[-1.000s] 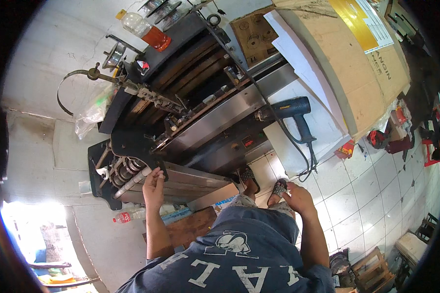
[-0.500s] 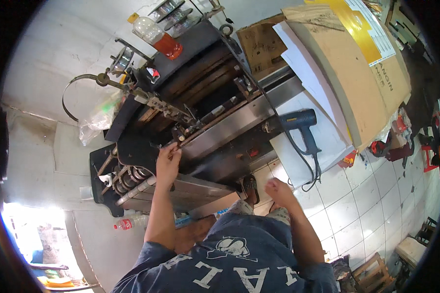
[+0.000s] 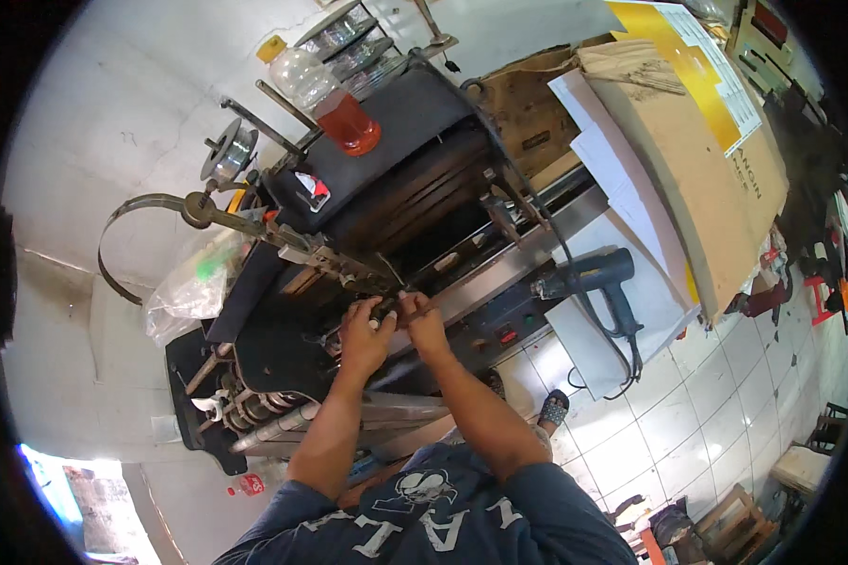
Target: The person works with an industrial wire-binding or stapling machine, handling a clear plastic bag containing components and picking up small metal parts by hand.
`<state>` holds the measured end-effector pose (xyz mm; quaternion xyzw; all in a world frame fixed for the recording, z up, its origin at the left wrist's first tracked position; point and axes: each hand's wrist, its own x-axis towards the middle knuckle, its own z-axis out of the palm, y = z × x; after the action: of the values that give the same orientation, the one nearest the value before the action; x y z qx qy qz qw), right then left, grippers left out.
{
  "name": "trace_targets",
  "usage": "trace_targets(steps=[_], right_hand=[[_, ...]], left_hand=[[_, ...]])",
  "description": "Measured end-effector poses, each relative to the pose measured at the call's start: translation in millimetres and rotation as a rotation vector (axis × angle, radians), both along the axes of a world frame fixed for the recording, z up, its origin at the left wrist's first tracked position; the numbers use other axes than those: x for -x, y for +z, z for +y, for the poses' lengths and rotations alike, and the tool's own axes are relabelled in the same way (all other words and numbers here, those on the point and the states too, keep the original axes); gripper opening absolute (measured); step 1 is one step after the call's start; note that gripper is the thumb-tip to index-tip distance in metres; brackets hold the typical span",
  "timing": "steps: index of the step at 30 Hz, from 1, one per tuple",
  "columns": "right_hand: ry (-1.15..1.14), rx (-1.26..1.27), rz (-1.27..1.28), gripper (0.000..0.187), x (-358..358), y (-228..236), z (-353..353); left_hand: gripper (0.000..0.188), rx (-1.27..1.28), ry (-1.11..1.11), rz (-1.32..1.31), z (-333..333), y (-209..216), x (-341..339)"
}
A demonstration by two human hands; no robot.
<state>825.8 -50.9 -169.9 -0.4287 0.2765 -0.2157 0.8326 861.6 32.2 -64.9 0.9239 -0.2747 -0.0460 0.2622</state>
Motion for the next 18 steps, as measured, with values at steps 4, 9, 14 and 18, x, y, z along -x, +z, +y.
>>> trace_targets(steps=[4,9,14,18], right_hand=[[0.085,-0.131,0.049,0.035,-4,3,-3],[0.118,-0.105,0.056,0.038,-10,0,-7],[0.200,-0.239,-0.011,0.039,-11,2,-15],[0.159,-0.064,0.144,0.035,-2,26,-16]], left_hand=[[0.035,-0.013,-0.032,0.024,6,-9,-11],[0.033,-0.080,-0.003,0.043,1,-9,-17],[0.031,-0.027,0.002,-0.048,-1,-13,-14],[0.027,-0.013,-0.006,-0.077,6,-21,-18]])
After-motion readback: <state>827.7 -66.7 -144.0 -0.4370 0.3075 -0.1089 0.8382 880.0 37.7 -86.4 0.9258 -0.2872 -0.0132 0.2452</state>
